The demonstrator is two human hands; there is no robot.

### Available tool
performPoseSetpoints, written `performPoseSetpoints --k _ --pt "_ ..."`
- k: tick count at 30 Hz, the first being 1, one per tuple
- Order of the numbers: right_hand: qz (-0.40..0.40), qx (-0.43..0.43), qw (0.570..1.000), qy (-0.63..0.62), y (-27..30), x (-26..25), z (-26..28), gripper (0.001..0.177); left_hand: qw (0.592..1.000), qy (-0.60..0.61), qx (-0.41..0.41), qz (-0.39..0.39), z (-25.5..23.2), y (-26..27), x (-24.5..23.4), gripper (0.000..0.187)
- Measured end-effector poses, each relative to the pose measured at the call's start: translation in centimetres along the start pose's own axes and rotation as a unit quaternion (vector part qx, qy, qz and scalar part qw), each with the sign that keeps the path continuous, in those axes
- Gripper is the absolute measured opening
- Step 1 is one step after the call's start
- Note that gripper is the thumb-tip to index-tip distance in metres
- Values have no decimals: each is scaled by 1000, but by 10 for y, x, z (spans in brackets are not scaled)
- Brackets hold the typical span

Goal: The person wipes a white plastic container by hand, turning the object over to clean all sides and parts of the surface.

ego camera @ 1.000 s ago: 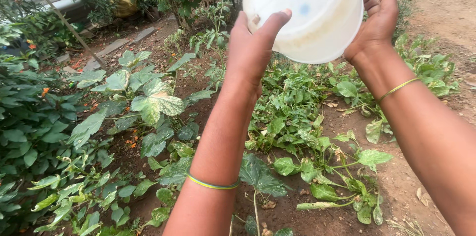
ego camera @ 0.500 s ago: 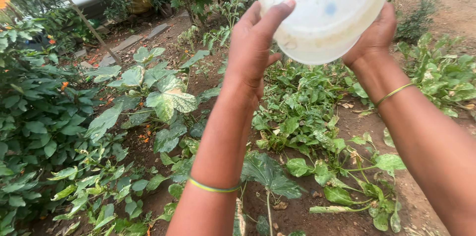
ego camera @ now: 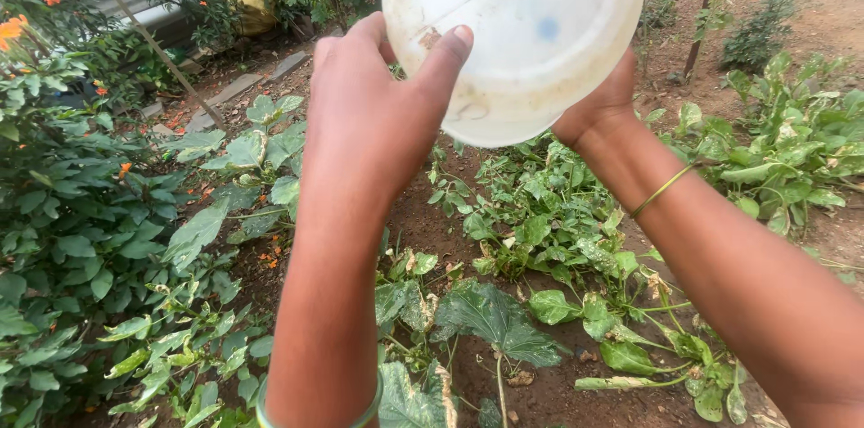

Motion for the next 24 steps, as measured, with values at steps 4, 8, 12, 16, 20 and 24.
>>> performPoseSetpoints --k 4,8,12,16,20,24 --pt "2 25 999 -38 7 9 -10 63 995 -53 -77 32 -8 12 -4 57" --pt "-34 16 999 -30 8 5 -2 63 995 -72 -69 25 -19 13 -2 63" --pt "-32 -3 999 -8 7 -5 15 61 998 -49 -27 10 -21 12 7 66" --pt "-23 -49 997 54 1 -16 43 57 998 -48 -33 19 -12 4 25 70" --pt "-26 -41 997 62 -1 -26 63 58 997 -51 -40 28 -4 -3 42 72" --pt "-93 -7 992 84 3 -51 66 56 995 -28 -50 82 6 -13 62 59"
Point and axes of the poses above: each hand's wrist, its own y-axis away from the middle knuckle, its own x-axis out of the palm, z = x × y, the point moved 9 cm from there along -y, towards the middle knuckle
